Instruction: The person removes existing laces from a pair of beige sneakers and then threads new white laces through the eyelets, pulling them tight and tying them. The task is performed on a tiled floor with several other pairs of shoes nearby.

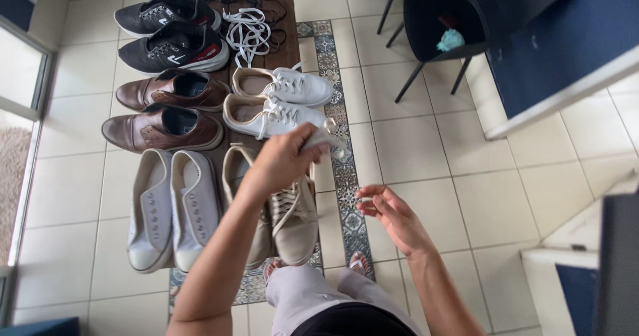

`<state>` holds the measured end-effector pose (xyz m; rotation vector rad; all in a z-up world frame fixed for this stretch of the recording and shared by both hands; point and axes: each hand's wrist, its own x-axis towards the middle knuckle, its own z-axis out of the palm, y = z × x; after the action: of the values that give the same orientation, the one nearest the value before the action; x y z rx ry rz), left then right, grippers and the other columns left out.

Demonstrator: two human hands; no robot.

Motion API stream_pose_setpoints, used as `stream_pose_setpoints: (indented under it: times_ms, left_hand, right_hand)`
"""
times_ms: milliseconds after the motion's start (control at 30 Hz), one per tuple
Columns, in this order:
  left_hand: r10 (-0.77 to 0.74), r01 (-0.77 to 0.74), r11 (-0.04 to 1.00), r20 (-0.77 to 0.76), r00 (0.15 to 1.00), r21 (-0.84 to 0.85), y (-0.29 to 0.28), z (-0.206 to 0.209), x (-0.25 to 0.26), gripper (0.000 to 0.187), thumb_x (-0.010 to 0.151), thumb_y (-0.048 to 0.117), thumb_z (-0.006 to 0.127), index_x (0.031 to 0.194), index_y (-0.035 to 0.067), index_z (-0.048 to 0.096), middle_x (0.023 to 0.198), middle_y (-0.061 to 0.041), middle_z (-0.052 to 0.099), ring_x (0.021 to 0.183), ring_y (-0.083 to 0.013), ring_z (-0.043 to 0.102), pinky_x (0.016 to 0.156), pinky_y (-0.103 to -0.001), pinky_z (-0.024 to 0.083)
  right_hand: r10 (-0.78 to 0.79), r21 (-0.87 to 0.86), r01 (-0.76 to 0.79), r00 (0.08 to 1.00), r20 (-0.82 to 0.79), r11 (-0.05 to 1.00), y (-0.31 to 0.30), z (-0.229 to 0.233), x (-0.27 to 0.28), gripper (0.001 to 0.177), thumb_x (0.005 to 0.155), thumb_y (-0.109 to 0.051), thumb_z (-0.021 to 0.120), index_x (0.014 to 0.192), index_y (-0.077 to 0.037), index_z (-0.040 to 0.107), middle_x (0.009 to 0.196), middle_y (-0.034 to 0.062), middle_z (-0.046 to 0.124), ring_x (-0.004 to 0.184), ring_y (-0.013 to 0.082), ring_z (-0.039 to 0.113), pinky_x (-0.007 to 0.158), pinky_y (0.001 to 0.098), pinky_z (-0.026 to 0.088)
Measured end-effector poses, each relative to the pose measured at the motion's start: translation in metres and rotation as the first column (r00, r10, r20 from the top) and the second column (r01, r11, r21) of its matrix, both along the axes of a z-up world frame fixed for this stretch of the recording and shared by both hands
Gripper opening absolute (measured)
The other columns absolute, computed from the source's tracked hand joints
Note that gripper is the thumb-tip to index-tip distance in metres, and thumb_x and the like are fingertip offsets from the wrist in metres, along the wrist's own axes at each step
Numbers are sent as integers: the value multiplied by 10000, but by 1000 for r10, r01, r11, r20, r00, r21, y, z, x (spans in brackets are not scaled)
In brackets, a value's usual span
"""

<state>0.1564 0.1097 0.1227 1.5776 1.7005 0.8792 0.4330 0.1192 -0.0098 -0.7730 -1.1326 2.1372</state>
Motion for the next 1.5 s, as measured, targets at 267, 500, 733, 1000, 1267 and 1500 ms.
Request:
stream_pose_setpoints:
  times_ms: [267, 500, 733, 1000, 1267, 1500]
  left_hand:
    - [283, -288, 955, 77, 956, 62, 112, -8, -43, 251, 982, 262, 692, 992, 16, 639, 726, -51, 711, 573, -127, 638, 519, -311, 484]
    - [489, -445, 866, -197, 850, 228, 244, -75, -160, 265, 909, 267, 734, 984, 17, 690, 788, -125, 745, 702, -260, 740, 672, -388, 546]
    - [576, -551, 813, -409, 708, 189, 317, -125, -240, 535, 788, 372, 859, 1171, 35, 698, 957, -222, 714, 923, -420, 697, 797, -496, 538]
    - [485, -424, 868, -259, 835, 257, 183, -40, -165, 243, 923, 141, 691, 1158, 106, 741, 975, -114, 775, 881, -281, 764, 780, -384, 580]
    - [644, -645, 758, -266, 717, 97, -30, -10, -38, 192, 878, 98, 712, 1067, 92, 739, 925, -98, 775, 787, -266, 754, 698, -386, 561]
    - [610, -590, 790, -302, 733, 166, -95, -68, 3, 256, 894, 56, 682, 1141, 103, 732, 1009, -137, 716, 910, -361, 692, 756, -439, 534]
  right_hand:
    - [214, -71, -206, 969, 126, 976, 81, -32, 44, 330, 996, -316, 609, 1185, -48, 646, 1129, 54, 676, 1017, 162, 625, 998, 375, 481]
    - [329, 3, -339, 915, 233, 941, 157, -47, 41, 310, 999, -307, 589, 1143, -44, 669, 1079, 28, 693, 967, 152, 643, 975, 353, 496]
    - [392, 77, -431, 870, 298, 899, 225, -49, 8, 315, 1003, -300, 566, 1156, -50, 684, 1080, 23, 705, 941, 141, 651, 941, 332, 507]
    - [479, 137, -530, 830, 285, 837, 234, -38, -32, 237, 970, -135, 652, 1185, -34, 667, 1078, 16, 702, 955, 111, 647, 918, 295, 532]
    - [611, 369, -717, 697, 375, 591, 155, -9, -89, 248, 939, -152, 733, 1167, -53, 742, 996, -3, 768, 842, 69, 621, 798, 255, 531]
    - [307, 619, -605, 793, 526, 501, 57, 5, -143, 289, 902, -225, 771, 1161, -106, 718, 988, 44, 793, 773, 163, 734, 685, 319, 572]
